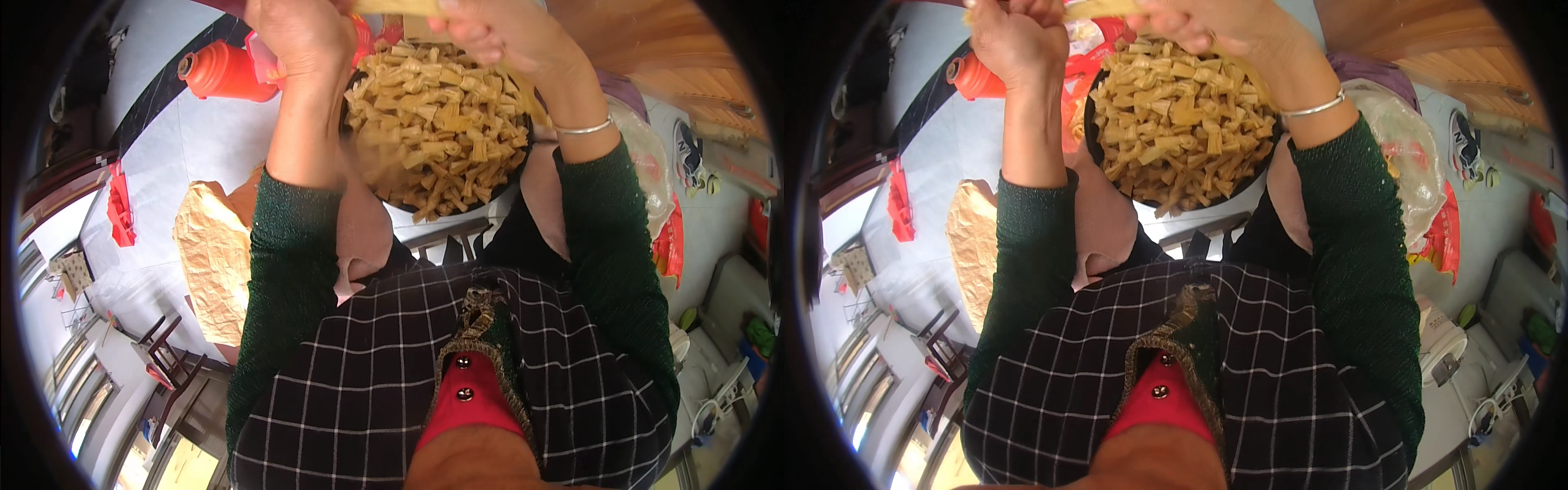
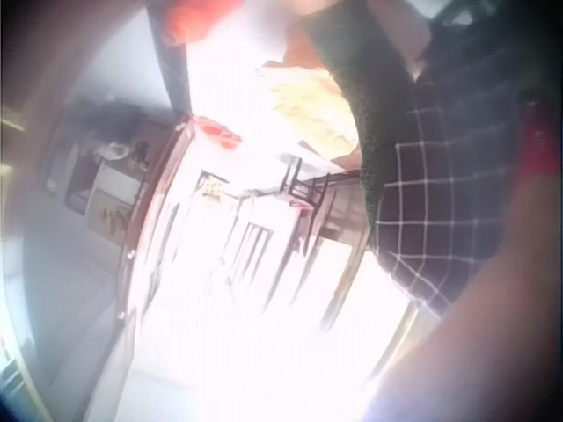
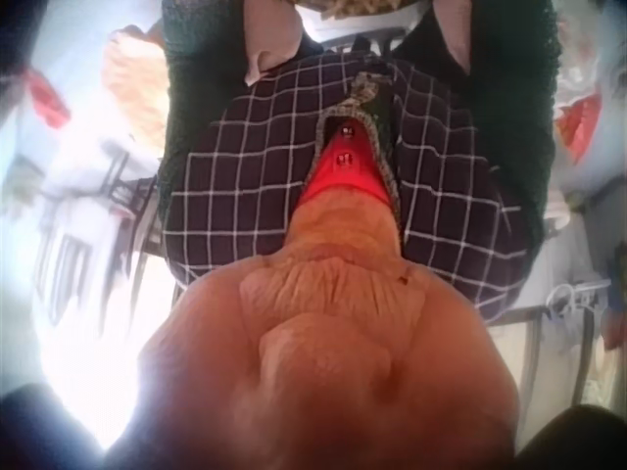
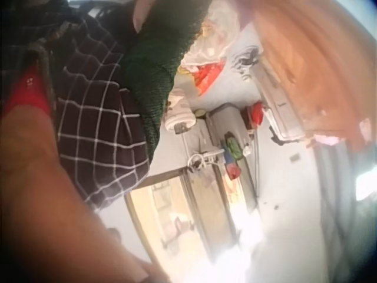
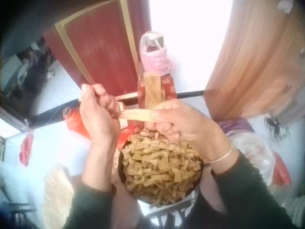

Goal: The person sits on the floor and repeatedly picks up dried vegetable strips from a large pile, separates them by hand, and places them into a plastic bag. The person occasionally transfers more strips from the bag back to the pile and continues sorting.

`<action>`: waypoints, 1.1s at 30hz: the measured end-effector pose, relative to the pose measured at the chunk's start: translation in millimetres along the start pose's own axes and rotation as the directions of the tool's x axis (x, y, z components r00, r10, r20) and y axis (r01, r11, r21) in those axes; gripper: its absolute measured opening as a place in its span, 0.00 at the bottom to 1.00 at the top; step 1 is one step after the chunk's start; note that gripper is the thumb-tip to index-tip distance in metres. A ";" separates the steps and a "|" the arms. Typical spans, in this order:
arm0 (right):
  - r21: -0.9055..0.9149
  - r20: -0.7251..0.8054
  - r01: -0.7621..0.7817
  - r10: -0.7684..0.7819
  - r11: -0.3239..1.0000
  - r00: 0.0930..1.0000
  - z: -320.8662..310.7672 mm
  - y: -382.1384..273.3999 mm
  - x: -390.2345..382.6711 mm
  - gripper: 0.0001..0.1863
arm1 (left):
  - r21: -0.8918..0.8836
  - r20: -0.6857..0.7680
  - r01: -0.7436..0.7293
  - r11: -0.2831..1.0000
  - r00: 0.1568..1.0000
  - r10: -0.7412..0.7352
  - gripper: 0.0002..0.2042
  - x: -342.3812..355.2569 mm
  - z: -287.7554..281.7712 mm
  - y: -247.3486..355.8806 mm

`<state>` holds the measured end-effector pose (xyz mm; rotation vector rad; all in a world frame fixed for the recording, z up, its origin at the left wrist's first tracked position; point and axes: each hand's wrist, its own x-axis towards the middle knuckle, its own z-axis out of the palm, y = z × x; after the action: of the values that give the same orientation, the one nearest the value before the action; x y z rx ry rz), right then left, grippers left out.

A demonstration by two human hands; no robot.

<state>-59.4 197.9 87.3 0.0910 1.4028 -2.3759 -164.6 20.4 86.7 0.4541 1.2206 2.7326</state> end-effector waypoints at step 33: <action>-0.411 0.010 0.244 -0.263 0.879 0.965 2.0 7.0 -10.0 0.10 | 0.688 0.104 0.281 0.669 0.875 -0.473 0.02 -37.5 14.7 -4.2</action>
<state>-47.4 196.1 84.9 -0.1628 2.0136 -2.2252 -124.4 25.3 84.5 0.5345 1.9165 1.7512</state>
